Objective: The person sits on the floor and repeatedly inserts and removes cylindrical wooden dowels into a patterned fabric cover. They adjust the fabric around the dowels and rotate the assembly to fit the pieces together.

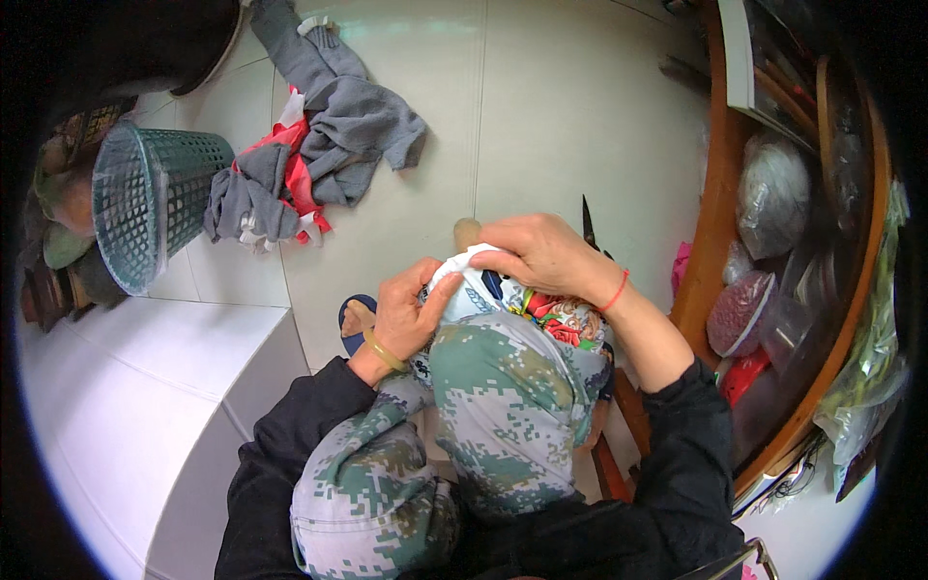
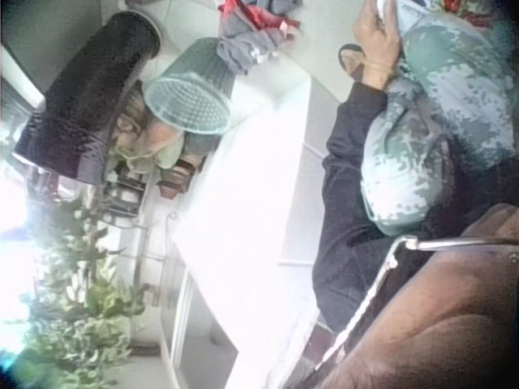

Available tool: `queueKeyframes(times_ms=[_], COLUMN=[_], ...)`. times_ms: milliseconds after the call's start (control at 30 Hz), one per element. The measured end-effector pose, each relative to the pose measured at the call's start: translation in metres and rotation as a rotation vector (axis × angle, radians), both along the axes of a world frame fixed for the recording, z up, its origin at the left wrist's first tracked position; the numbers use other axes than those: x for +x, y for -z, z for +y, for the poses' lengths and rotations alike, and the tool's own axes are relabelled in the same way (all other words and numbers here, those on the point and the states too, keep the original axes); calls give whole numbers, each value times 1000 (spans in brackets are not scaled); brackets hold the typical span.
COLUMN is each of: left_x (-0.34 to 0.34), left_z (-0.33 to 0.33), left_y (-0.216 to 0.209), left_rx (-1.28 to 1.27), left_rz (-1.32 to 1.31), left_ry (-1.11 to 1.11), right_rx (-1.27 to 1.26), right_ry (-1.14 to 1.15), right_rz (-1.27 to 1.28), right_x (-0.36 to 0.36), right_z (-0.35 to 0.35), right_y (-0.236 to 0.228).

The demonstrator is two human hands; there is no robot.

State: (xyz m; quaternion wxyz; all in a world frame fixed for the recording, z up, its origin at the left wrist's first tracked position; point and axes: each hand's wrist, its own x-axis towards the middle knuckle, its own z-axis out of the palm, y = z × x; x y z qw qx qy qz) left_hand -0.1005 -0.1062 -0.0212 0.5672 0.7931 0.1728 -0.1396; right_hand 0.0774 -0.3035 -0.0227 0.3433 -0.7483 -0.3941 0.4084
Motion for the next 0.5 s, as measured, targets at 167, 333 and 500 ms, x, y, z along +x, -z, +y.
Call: queueKeyframes(times_ms=[167, 333, 500], left_x=[0, 5, 9], left_z=[2, 1, 0], left_y=[6, 3, 6], left_rx=[-100, -229, -128], left_rz=[49, -35, 50], left_ry=[-145, -233, -213], right_rx=[258, 308, 218], right_ry=[127, 235, 438], right_rz=[-18, -20, 54], right_x=[-1, -7, -12], right_z=[-8, -1, -2], right_y=[3, -1, 0])
